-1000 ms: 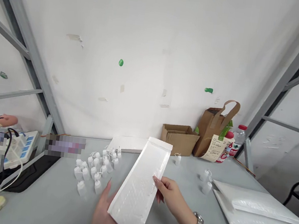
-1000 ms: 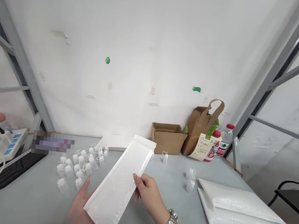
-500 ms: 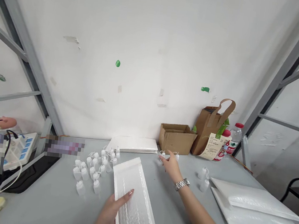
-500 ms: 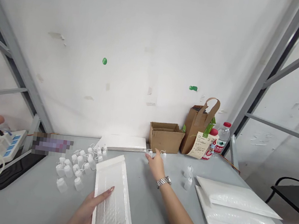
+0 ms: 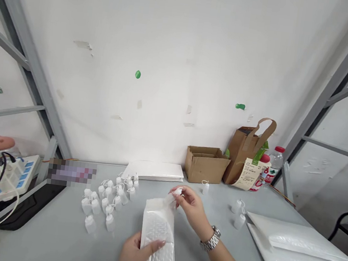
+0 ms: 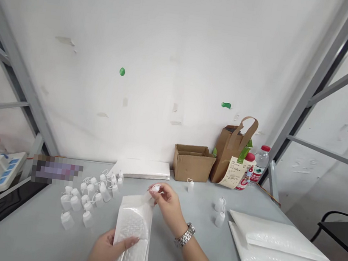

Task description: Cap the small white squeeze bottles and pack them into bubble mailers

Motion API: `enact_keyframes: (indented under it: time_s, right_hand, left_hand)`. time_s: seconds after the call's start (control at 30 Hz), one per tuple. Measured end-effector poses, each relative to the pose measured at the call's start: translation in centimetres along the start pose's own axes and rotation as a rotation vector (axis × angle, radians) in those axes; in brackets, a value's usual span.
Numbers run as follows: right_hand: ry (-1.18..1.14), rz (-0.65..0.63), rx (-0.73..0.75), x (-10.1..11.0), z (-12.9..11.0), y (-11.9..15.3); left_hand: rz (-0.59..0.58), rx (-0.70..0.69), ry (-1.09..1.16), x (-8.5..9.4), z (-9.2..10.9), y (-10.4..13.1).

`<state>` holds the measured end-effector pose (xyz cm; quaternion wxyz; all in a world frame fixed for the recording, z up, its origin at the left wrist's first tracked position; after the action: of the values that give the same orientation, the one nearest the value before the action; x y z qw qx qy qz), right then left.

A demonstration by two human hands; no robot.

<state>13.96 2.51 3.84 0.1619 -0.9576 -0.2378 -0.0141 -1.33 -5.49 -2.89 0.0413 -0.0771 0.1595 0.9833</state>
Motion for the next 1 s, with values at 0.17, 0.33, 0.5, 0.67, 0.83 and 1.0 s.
enact_keyframes:
  time_s: [0.17, 0.33, 0.5, 0.67, 0.83, 1.0]
  right_hand:
    - [0.082, -0.045, -0.046, -0.2, 0.3, 0.5]
    - [0.091, -0.193, -0.140, 0.4, 0.5, 0.7]
    - [0.236, -0.333, -0.223, 0.4, 0.8, 0.9]
    - [0.432, -0.424, -0.134, -0.4, 0.8, 0.9]
    - [0.589, 0.207, 0.003, 3.3, 1.9, 0.4]
    - [0.791, 0.776, -0.111, 9.4, 4.5, 1.1]
  left_hand:
    - [-0.035, -0.013, -0.052, -0.2, -0.1, 0.2]
    - [-0.037, -0.063, 0.050, -0.4, -0.1, 0.1]
    - [-0.027, -0.092, 0.057, -0.2, 0.1, 0.3]
    - [-0.023, -0.064, 0.069, -0.2, 0.4, 0.4]
    - [0.013, -0.029, 0.080, 0.1, 0.4, 0.5]
    - [0.017, -0.003, 0.123, 0.2, 0.6, 0.6]
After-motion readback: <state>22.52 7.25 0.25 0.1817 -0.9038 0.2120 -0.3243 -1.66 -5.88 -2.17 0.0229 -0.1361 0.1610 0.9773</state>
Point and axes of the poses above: each hand's wrist, its own y-axis away from the middle knuckle, its own x-axis out of the back of the hand, z = x × y, the point moved 3 cm from there along -y, towards the middle knuckle, and after that the axes turned 15 degrees about -z, right-handed, at the moved point
